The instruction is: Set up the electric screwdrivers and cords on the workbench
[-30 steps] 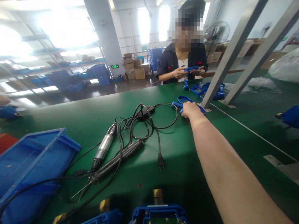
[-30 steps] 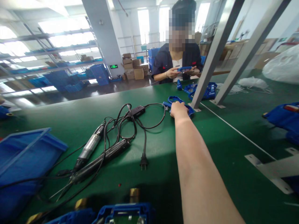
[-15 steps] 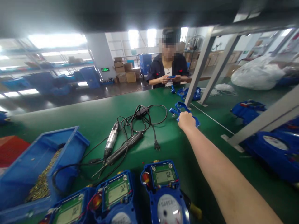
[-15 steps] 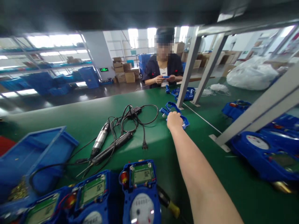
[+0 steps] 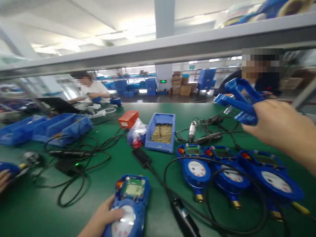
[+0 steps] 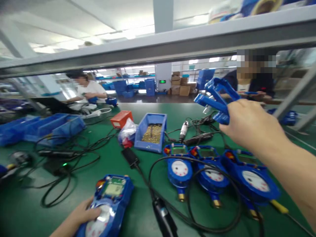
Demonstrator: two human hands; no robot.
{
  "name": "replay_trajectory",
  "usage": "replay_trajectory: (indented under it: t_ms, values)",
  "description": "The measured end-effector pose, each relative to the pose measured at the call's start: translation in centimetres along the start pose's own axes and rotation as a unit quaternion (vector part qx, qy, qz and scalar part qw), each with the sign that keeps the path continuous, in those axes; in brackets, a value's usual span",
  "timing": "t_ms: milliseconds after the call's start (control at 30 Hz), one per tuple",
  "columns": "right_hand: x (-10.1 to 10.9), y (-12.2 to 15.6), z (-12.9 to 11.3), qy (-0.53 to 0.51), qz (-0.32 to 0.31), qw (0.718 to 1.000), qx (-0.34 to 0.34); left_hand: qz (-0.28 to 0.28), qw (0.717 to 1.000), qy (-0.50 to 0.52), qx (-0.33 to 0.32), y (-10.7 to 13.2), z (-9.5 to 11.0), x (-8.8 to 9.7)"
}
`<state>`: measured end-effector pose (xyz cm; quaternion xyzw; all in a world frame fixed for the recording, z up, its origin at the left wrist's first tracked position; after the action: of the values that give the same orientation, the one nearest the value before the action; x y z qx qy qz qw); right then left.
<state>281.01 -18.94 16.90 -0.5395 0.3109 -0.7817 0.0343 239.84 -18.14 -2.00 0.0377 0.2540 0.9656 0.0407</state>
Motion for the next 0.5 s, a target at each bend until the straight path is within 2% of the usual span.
replay_trajectory:
  t_ms: [67, 100, 167, 267, 333, 433, 500]
  values:
    - [3.0, 1.2, -6.6, -0.037, 0.029, 0.996, 0.071, -0.146, 0.989, 0.020, -0.022, -0.9, -0.6, 2.0]
    - [4.5, 2.0, -10.0, -0.063, 0.037, 0.992, 0.104, -0.184, 0.982, 0.027, -0.037, -1.3, -0.7, 2.7]
    - [7.3, 3.6, -17.1, -0.112, 0.026, 0.981, 0.157, -0.209, 0.975, 0.042, -0.056, -2.0, -0.9, 4.1]
    - [9.6, 5.3, -27.6, -0.157, -0.054, 0.959, 0.230, -0.211, 0.974, 0.061, -0.060, -2.2, -1.6, 5.5]
    - [9.5, 5.8, -34.1, -0.172, -0.110, 0.934, 0.293, -0.216, 0.972, 0.074, -0.058, -2.0, -2.2, 6.1]
    - [6.8, 5.4, -42.6, -0.189, -0.152, 0.902, 0.357, -0.230, 0.967, 0.092, -0.057, -1.6, -1.9, 7.4]
    - [4.1, 4.6, -47.4, -0.194, -0.181, 0.892, 0.365, -0.237, 0.961, 0.110, -0.095, -2.0, -0.1, 10.5]
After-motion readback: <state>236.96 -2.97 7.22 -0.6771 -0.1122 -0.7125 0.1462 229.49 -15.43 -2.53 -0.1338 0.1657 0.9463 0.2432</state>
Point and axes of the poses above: each hand's wrist, its own y-axis away from the middle knuckle, its own x-axis out of the back of the hand, z = x × y, the point moved 1 cm from there along -y, towards the middle knuckle, and after that the axes turned 13 degrees about -y, right-handed, at the moved point
